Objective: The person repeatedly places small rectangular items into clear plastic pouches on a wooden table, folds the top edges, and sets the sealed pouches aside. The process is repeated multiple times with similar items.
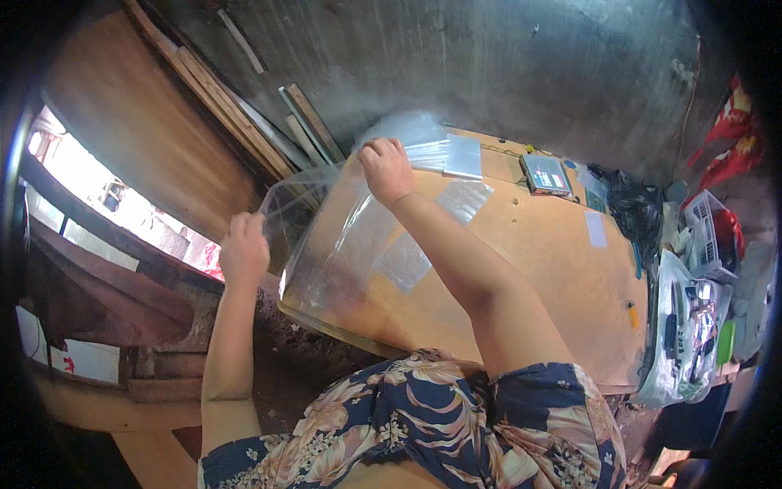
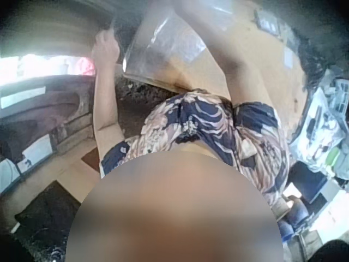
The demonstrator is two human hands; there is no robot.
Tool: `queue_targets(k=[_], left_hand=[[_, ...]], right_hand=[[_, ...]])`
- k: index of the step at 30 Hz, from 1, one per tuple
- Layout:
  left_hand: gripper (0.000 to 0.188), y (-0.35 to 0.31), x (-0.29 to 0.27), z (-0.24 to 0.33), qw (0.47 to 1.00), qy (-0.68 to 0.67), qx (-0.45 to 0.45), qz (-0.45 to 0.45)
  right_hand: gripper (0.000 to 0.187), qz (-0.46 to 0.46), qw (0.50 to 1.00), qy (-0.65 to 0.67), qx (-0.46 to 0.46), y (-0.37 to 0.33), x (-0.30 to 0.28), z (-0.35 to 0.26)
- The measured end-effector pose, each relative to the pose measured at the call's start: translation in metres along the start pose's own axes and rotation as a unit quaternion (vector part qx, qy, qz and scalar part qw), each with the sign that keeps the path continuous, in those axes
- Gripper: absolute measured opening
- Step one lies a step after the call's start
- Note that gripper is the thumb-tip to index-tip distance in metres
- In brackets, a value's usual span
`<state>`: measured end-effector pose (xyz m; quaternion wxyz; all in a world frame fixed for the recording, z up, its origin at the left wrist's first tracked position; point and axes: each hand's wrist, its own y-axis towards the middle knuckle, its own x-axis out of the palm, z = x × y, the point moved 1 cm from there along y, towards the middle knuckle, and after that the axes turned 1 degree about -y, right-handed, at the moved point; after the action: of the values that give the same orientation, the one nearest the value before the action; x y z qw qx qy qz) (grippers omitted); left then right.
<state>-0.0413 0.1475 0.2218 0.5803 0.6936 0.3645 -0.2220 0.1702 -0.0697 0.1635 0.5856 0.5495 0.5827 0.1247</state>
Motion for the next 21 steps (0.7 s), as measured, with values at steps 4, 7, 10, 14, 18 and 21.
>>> queue_targets(k=[4,7,10,14,18,21], left_hand=[[0.03,-0.048,0.045,0.019,0.982,-0.076,0.016,-0.172],[0.042,-0.077,0.093,0.046,0.924,-0.149,-0.051,-0.348],[0.053,-0.096,0.12,0.076,0.896,-0.168,-0.064,-0.407],[0.058,-0.098,0.131,0.103,0.868,-0.19,-0.123,-0.442],[0.061,-0.092,0.124,0.112,0.887,-0.187,-0.102,-0.41],[0.065,-0.089,0.118,0.116,0.897,-0.18,-0.09,-0.394]], right_hand=[[0.013,-0.154,0.986,-0.011,0.055,-0.042,0.042,0.021],[0.03,-0.296,0.946,-0.051,0.118,-0.082,0.054,0.039],[0.053,-0.33,0.926,-0.121,0.138,-0.127,0.037,0.034],[0.057,-0.551,0.834,0.011,-0.025,-0.182,-0.011,0.017],[0.038,-0.452,0.891,-0.032,-0.029,-0.221,-0.044,0.004],[0.029,-0.42,0.905,-0.064,-0.017,-0.233,-0.042,0.002]])
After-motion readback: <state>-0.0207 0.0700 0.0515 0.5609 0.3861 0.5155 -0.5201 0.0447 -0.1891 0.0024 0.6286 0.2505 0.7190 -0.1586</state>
